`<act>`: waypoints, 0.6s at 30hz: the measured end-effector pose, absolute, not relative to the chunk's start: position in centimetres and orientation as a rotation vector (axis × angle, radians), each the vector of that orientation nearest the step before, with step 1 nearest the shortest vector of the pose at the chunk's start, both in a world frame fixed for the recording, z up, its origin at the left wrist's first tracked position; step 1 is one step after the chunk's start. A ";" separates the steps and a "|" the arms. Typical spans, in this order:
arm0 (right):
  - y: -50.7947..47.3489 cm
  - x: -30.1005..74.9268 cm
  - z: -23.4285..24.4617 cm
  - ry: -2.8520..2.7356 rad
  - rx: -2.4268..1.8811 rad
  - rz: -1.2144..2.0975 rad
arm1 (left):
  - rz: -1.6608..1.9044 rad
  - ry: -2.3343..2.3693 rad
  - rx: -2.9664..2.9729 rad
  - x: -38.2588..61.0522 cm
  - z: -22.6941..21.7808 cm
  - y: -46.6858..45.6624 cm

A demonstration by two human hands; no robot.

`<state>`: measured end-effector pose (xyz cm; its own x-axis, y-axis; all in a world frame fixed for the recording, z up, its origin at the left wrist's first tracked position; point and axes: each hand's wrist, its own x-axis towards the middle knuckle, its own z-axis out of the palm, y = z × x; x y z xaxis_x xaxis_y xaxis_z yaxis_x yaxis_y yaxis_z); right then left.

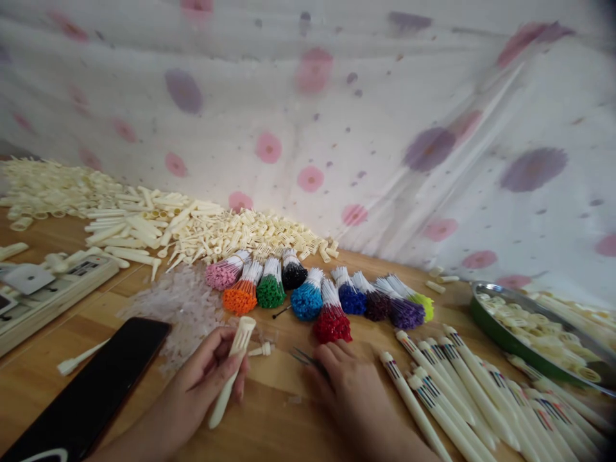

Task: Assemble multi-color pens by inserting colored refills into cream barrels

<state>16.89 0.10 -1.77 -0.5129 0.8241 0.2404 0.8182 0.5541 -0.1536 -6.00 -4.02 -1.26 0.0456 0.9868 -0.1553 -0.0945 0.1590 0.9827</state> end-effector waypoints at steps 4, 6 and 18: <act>-0.1 16.0 -2.4 -2.526 -1.484 -0.023 | 1.259 1.255 0.840 -5.9 -1.5 -3.6; 0.1 15.8 -2.0 -2.469 -1.463 -0.051 | 1.302 1.260 0.795 -6.0 -1.4 -3.5; 5.5 5.4 1.2 -2.542 -1.593 0.023 | 1.395 1.287 0.730 -6.1 -1.3 -3.3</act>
<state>5.39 5.51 1.17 -0.4286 0.8966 0.1114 0.8944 0.4385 -0.0879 -6.10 -3.26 -1.26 -0.2598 0.9425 -0.2102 -0.2854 0.1330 0.9491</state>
